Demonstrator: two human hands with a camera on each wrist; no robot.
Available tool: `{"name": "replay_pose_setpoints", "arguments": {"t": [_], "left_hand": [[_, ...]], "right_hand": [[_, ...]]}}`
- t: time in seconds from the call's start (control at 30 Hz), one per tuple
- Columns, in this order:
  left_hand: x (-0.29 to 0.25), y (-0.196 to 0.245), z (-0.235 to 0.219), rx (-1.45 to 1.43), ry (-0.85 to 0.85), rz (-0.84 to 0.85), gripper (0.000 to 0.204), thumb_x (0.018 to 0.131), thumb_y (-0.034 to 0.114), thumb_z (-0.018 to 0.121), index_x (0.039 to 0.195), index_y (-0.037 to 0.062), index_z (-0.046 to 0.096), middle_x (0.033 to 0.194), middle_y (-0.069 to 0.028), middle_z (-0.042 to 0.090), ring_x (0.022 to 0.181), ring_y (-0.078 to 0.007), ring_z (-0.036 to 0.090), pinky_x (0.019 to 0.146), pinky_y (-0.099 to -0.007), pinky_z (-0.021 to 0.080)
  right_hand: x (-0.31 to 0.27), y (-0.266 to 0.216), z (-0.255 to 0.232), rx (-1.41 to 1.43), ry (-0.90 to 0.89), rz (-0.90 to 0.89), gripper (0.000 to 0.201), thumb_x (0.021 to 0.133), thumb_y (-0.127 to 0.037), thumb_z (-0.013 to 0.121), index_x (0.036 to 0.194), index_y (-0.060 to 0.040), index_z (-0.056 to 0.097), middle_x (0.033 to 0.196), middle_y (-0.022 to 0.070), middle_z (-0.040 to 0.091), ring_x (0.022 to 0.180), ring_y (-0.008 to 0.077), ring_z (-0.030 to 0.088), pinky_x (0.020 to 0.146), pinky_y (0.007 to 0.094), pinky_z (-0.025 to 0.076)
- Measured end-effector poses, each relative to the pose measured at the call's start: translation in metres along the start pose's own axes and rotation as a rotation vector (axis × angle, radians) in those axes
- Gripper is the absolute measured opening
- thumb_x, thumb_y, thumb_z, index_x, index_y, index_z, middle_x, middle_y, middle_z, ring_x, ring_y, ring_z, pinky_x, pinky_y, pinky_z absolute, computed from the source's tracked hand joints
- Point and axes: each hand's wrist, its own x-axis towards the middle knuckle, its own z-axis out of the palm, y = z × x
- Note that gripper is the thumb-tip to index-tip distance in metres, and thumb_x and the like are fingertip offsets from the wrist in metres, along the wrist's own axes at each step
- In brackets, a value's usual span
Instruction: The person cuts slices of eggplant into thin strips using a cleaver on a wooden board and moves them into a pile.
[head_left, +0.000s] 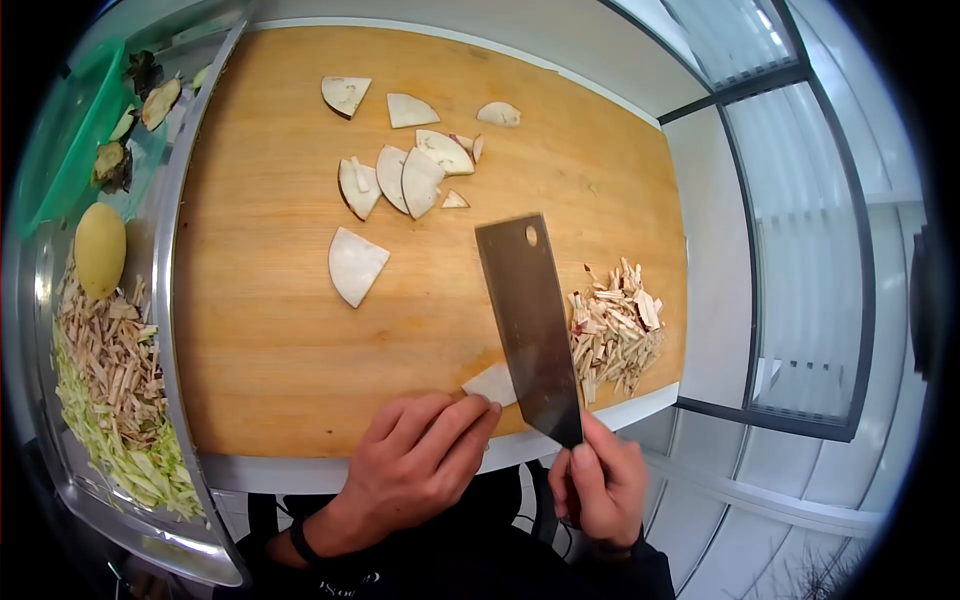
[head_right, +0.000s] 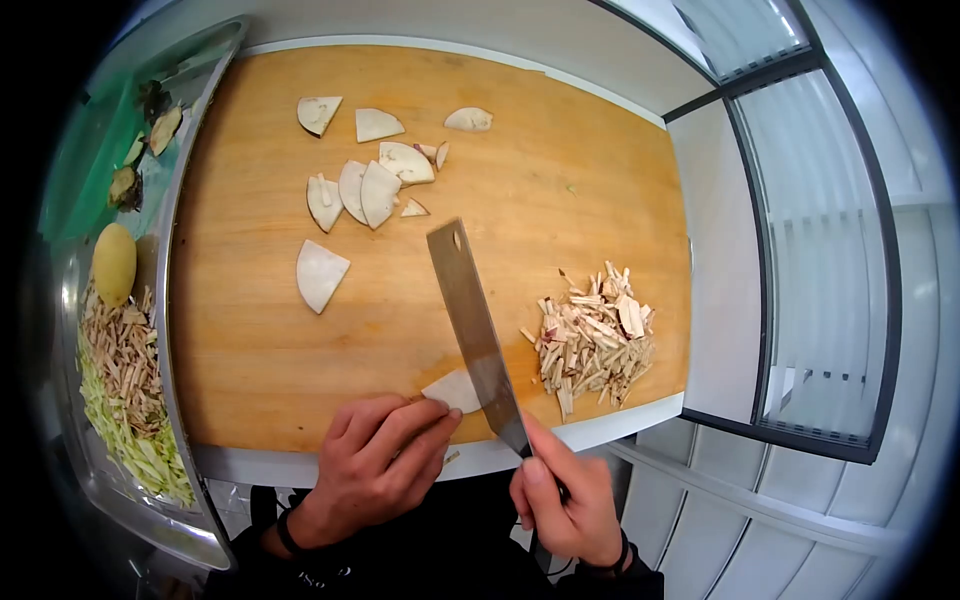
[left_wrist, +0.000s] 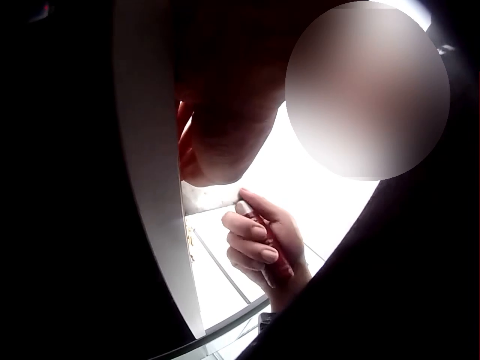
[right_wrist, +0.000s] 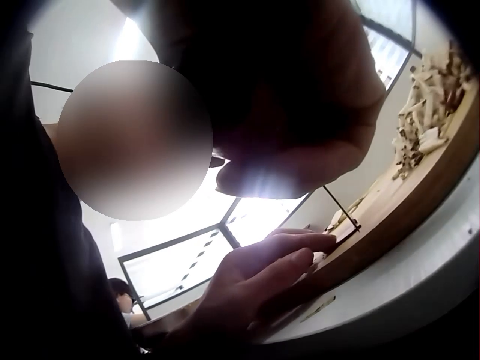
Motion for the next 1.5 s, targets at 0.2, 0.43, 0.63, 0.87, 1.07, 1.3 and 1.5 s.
{"name": "replay_pose_setpoints", "arguments": {"t": [0.2, 0.43, 0.63, 0.87, 1.07, 1.3, 1.5], "left_hand": [[0.000, 0.001, 0.000, -0.015, 0.004, 0.005, 0.032, 0.081, 0.011, 0.077, 0.113, 0.0109, 0.078, 0.114, 0.0020, 0.070, 0.098, -0.0181, 0.064, 0.087, -0.0326, 0.048], [-0.001, -0.001, -0.001, -0.036, 0.010, -0.004, 0.033, 0.081, 0.011, 0.077, 0.114, 0.0104, 0.078, 0.115, 0.0016, 0.070, 0.099, -0.0186, 0.064, 0.087, -0.0331, 0.048], [0.000, -0.001, -0.002, -0.049, 0.009, 0.002, 0.028, 0.083, 0.011, 0.074, 0.110, 0.0068, 0.077, 0.113, -0.0004, 0.070, 0.101, -0.0182, 0.065, 0.087, -0.0326, 0.049], [-0.002, -0.001, 0.000, -0.040, 0.011, -0.004, 0.033, 0.082, 0.011, 0.076, 0.114, 0.0100, 0.078, 0.114, 0.0012, 0.070, 0.100, -0.0183, 0.064, 0.087, -0.0330, 0.049], [-0.002, -0.001, 0.000, -0.047, 0.010, 0.000, 0.033, 0.082, 0.011, 0.076, 0.114, 0.0096, 0.078, 0.114, 0.0013, 0.070, 0.100, -0.0186, 0.064, 0.087, -0.0332, 0.049], [-0.002, -0.001, -0.001, -0.060, 0.008, 0.002, 0.033, 0.081, 0.010, 0.076, 0.114, 0.0085, 0.077, 0.114, 0.0003, 0.070, 0.100, -0.0193, 0.064, 0.088, -0.0335, 0.049], [-0.001, -0.001, -0.001, -0.078, 0.032, 0.001, 0.034, 0.079, 0.009, 0.076, 0.113, 0.0079, 0.077, 0.113, -0.0002, 0.069, 0.100, -0.0198, 0.064, 0.088, -0.0339, 0.049]], "right_hand": [[0.059, -0.005, 0.019, 0.096, 0.077, -0.088, 0.047, 0.112, -0.009, 0.046, 0.157, 0.0036, 0.046, 0.061, 0.0020, 0.057, 0.048, 0.0076, 0.052, 0.047, 0.0252, 0.042], [0.028, -0.007, 0.007, 0.094, 0.129, -0.142, 0.047, 0.110, -0.004, 0.044, 0.155, 0.0078, 0.046, 0.060, 0.0051, 0.060, 0.047, 0.0094, 0.053, 0.047, 0.0257, 0.044], [-0.008, -0.003, -0.006, -0.028, 0.009, -0.061, 0.045, 0.107, -0.003, 0.050, 0.150, 0.0098, 0.052, 0.061, 0.0052, 0.063, 0.048, 0.0108, 0.056, 0.048, 0.0255, 0.045], [-0.015, 0.000, -0.005, -0.062, -0.044, -0.030, 0.046, 0.107, -0.002, 0.051, 0.151, 0.0086, 0.052, 0.063, 0.0037, 0.063, 0.049, 0.0104, 0.056, 0.050, 0.0255, 0.047], [0.025, -0.007, 0.010, -0.018, 0.006, -0.072, 0.047, 0.109, -0.005, 0.047, 0.155, 0.0055, 0.047, 0.061, 0.0030, 0.060, 0.049, 0.0087, 0.054, 0.049, 0.0250, 0.044], [0.061, 0.000, 0.023, 0.019, 0.019, -0.217, 0.048, 0.114, -0.013, 0.040, 0.158, 0.0052, 0.042, 0.067, 0.0069, 0.060, 0.049, 0.0101, 0.051, 0.045, 0.0243, 0.042], [0.013, 0.007, 0.005, 0.009, 0.046, -0.150, 0.047, 0.109, -0.004, 0.045, 0.154, 0.0090, 0.046, 0.060, 0.0072, 0.063, 0.046, 0.0111, 0.055, 0.046, 0.0258, 0.045]]}}
